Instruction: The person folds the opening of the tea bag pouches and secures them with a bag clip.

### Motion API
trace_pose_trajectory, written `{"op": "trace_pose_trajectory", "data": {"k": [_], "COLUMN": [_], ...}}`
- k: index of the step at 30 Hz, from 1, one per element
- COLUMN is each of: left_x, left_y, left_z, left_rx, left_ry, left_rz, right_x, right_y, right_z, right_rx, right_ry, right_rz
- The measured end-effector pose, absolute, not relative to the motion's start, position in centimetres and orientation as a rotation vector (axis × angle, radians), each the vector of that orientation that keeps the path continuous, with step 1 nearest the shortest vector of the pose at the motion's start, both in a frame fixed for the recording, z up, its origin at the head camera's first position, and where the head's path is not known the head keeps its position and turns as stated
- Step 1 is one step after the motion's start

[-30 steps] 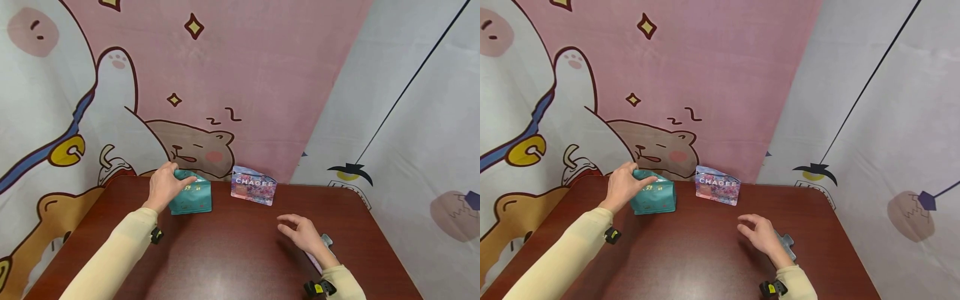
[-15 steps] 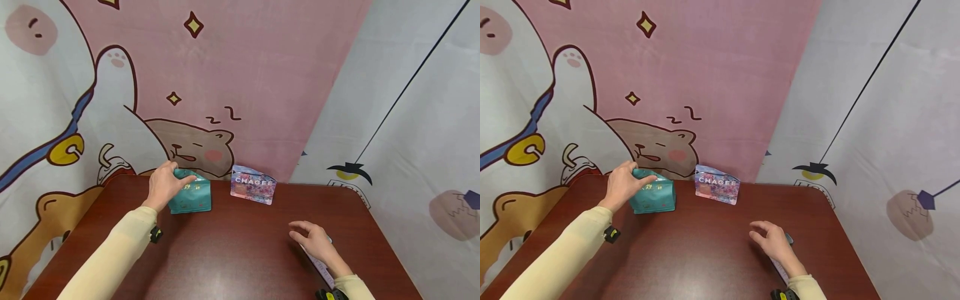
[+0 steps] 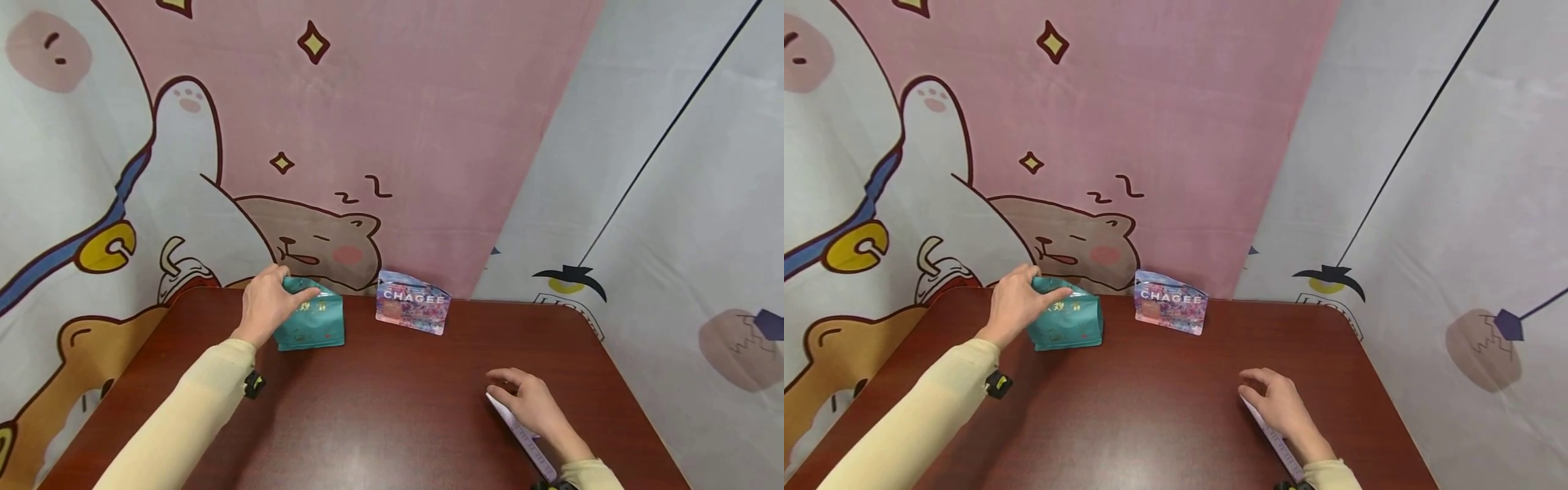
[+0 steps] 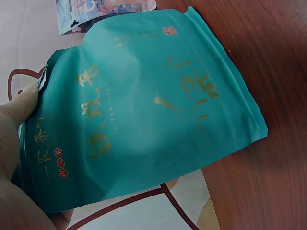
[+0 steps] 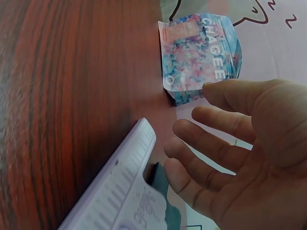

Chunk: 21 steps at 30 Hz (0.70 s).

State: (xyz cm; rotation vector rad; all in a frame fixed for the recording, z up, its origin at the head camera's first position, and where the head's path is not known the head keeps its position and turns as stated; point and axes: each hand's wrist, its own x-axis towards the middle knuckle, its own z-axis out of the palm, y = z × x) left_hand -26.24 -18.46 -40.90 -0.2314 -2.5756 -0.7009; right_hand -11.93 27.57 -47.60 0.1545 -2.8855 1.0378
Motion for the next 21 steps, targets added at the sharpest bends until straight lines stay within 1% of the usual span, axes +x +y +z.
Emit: {"op": "trace_pose_trajectory", "data": {"k": [8,16,21], "left_x": [-26.1,-26.2,-26.2], "left_y": [-18.5,-18.5,-18.5], "left_z": [-41.0,-40.9,-40.9], "left_rx": [-0.235,-0.228,-0.228], "left_ry": [-2.569,-2.571,-2.580], "left_rz": [-0.709,-0.706,-0.706], "right_x": [-11.3,-10.8,-10.6], "right_y": [28.5,29.3,30.0], "right_z": [-48.0,-47.7,-47.8], "right_rx": [0.141,0.075,0.082], "right_ry": [-2.885,-2.866,-2.864], "right_rz": [0.962,1.045,0.982]}}
